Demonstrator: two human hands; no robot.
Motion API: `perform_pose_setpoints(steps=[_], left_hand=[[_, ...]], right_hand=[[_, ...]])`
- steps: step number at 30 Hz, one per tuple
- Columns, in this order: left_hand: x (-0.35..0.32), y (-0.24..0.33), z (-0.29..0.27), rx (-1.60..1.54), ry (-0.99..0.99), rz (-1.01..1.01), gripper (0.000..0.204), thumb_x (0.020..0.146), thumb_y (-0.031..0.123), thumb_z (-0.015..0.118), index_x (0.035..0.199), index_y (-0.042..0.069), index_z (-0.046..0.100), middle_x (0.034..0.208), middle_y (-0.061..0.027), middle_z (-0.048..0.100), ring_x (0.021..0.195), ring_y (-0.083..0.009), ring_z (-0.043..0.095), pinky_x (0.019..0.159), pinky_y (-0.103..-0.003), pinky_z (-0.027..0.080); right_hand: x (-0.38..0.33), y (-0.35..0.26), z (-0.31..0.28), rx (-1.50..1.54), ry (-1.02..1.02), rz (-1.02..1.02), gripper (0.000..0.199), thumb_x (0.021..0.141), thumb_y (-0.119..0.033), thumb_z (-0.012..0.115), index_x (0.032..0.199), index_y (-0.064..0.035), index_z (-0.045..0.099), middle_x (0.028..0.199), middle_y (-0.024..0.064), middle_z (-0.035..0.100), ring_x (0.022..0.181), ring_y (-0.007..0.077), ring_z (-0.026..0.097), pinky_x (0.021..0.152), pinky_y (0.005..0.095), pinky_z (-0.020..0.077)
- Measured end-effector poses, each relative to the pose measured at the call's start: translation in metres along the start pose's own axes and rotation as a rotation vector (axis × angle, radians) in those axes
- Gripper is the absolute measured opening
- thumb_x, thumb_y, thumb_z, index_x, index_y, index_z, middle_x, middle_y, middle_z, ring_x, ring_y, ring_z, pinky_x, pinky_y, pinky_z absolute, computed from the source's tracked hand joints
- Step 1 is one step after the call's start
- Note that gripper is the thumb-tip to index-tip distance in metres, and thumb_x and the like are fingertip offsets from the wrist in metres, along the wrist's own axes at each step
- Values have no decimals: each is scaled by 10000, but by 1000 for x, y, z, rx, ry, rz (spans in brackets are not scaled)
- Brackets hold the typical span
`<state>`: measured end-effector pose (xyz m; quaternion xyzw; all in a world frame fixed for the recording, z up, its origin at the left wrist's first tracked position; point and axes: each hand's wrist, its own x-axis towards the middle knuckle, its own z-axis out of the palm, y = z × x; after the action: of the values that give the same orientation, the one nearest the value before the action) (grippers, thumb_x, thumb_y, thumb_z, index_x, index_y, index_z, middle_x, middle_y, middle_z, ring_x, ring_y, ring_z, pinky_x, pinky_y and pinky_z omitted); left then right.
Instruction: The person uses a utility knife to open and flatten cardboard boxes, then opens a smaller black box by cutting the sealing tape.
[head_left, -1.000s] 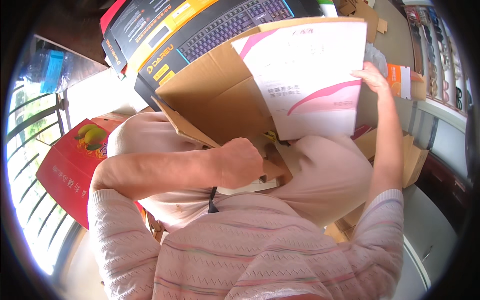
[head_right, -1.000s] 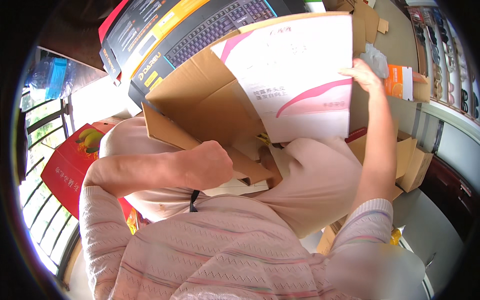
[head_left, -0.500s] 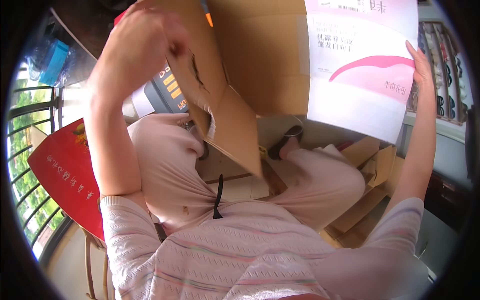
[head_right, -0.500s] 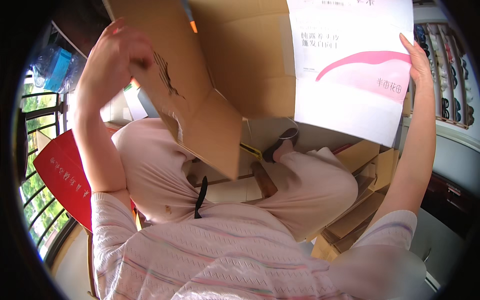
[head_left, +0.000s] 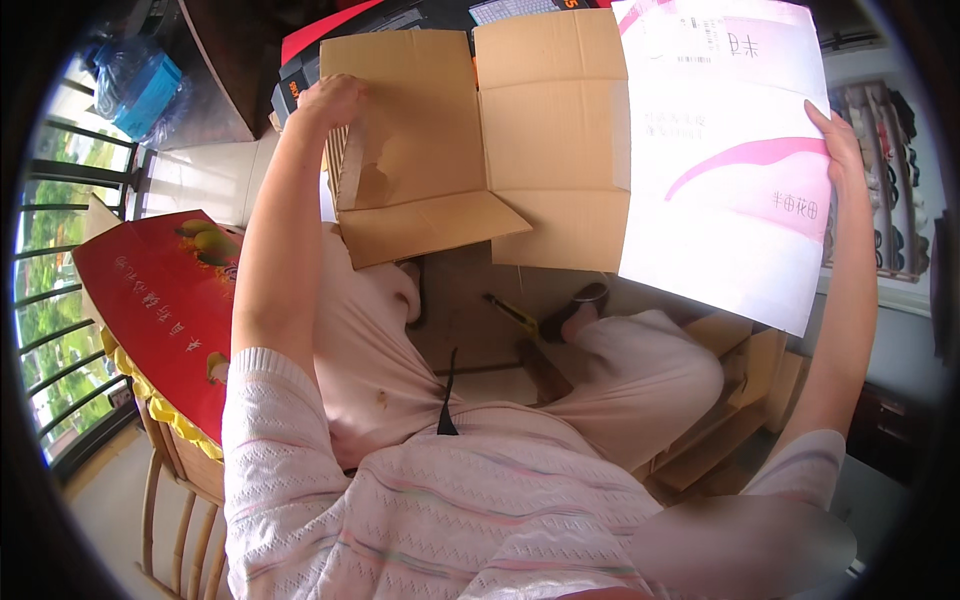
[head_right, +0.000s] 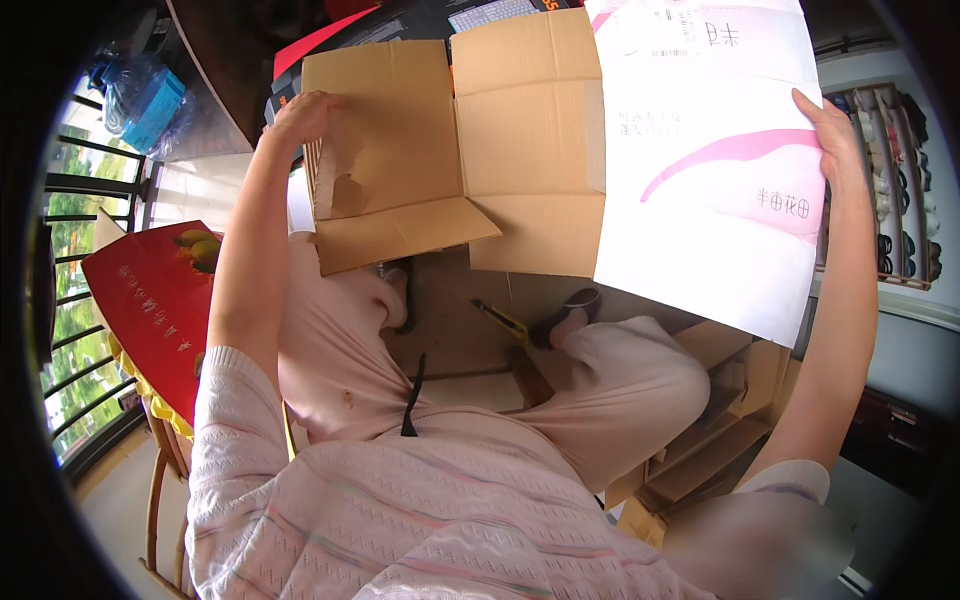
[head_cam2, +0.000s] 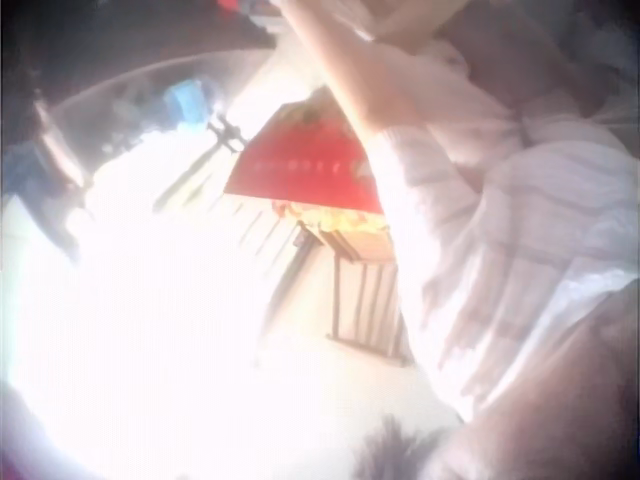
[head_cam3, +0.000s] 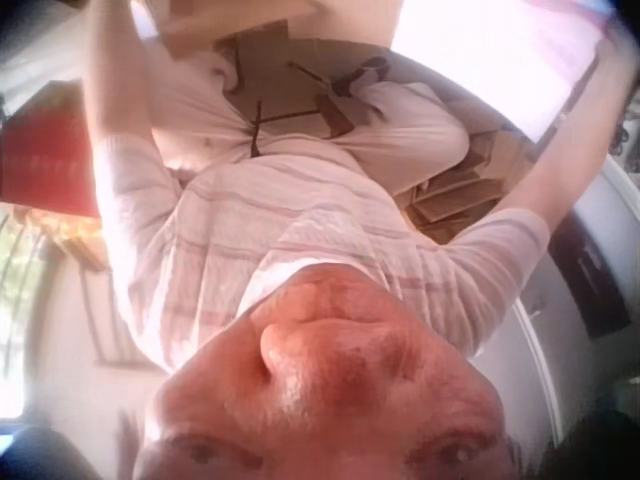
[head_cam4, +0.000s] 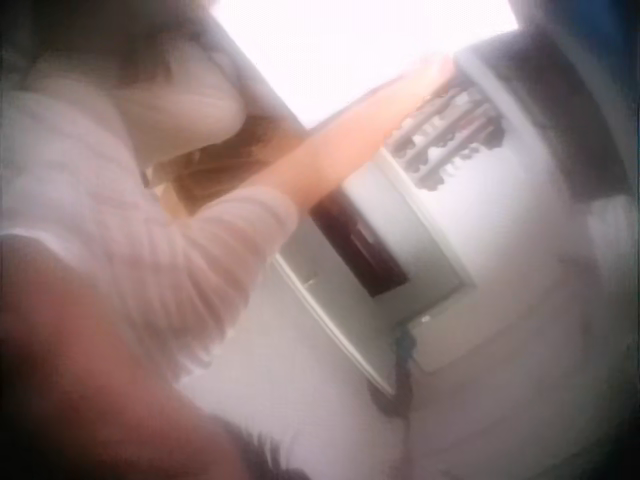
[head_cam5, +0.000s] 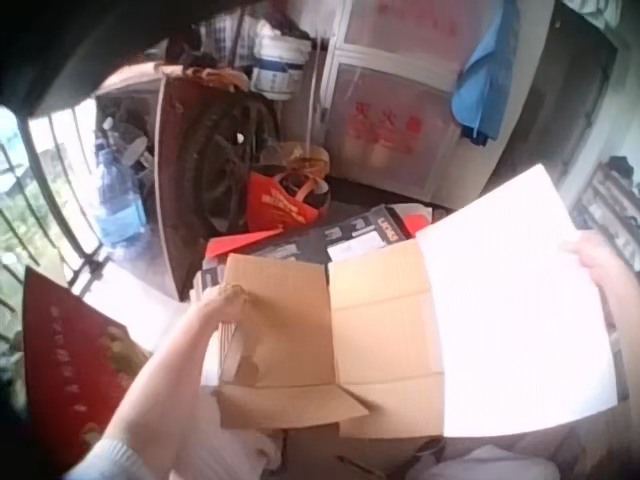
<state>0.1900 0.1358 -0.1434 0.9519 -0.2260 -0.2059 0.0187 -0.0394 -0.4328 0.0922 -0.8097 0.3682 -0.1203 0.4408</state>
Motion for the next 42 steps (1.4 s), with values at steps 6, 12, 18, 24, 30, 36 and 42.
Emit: perform_pose_setpoints(steps=[6, 12, 18, 24, 30, 36, 42], left_hand=[[-3, 3, 5, -452, 503, -540, 544, 723, 211, 661, 1196, 56, 441, 1131, -146, 542, 1063, -259, 524, 866, -438, 445], [-8, -35, 11, -1461, -134, 8, 126, 770, 65, 587, 868, 14, 646, 695, -77, 625, 550, -147, 599, 423, -226, 433], [-10, 14, -3, -1400, -94, 22, 122, 742, 24, 559, 831, -15, 634, 575, -52, 539, 438, -114, 469, 399, -229, 345], [-17, 25, -17, -1610, 243, -87, 124, 762, 85, 545, 746, -12, 620, 571, -45, 526, 431, -109, 438, 416, -238, 327], [0, 1, -4, -1711, 399, -144, 130, 760, 83, 522, 745, 5, 625, 580, -50, 532, 449, -122, 456, 415, -265, 333], [-6, -9, -2, -1737, 516, -229, 137, 757, 116, 548, 791, 16, 635, 616, -47, 551, 463, -138, 475, 428, -265, 357], [-24, 5, -16, -1700, 327, -271, 252, 759, 201, 622, 951, 37, 628, 761, -50, 595, 629, -167, 566, 571, -265, 461]], right_hand=[[-50, -37, -36, 100, -11, 2, 446, 795, -206, 662, 1139, 39, 518, 1025, 170, 597, 868, 215, 603, 746, 305, 497], [-80, -69, -85, 63, 32, -5, 423, 788, -231, 670, 1113, 12, 549, 1010, 125, 606, 861, 179, 599, 745, 292, 495], [-95, -102, -113, 24, 40, -69, 403, 782, -232, 676, 1086, 1, 548, 978, 130, 612, 843, 182, 608, 726, 287, 508], [-110, -128, -122, 26, 170, -150, 414, 775, -226, 683, 1088, 6, 540, 999, 138, 603, 852, 185, 606, 734, 288, 505], [-94, -136, -93, 47, 121, -192, 434, 772, -228, 687, 1106, 15, 551, 1019, 138, 600, 879, 183, 596, 748, 279, 496], [-76, -130, -59, 38, 73, -196, 415, 769, -227, 691, 1089, 10, 573, 986, 136, 614, 858, 179, 603, 738, 270, 497], [-66, -136, -59, 38, 28, -168, 410, 769, -228, 690, 1084, 7, 571, 983, 137, 614, 836, 181, 611, 734, 277, 506]])
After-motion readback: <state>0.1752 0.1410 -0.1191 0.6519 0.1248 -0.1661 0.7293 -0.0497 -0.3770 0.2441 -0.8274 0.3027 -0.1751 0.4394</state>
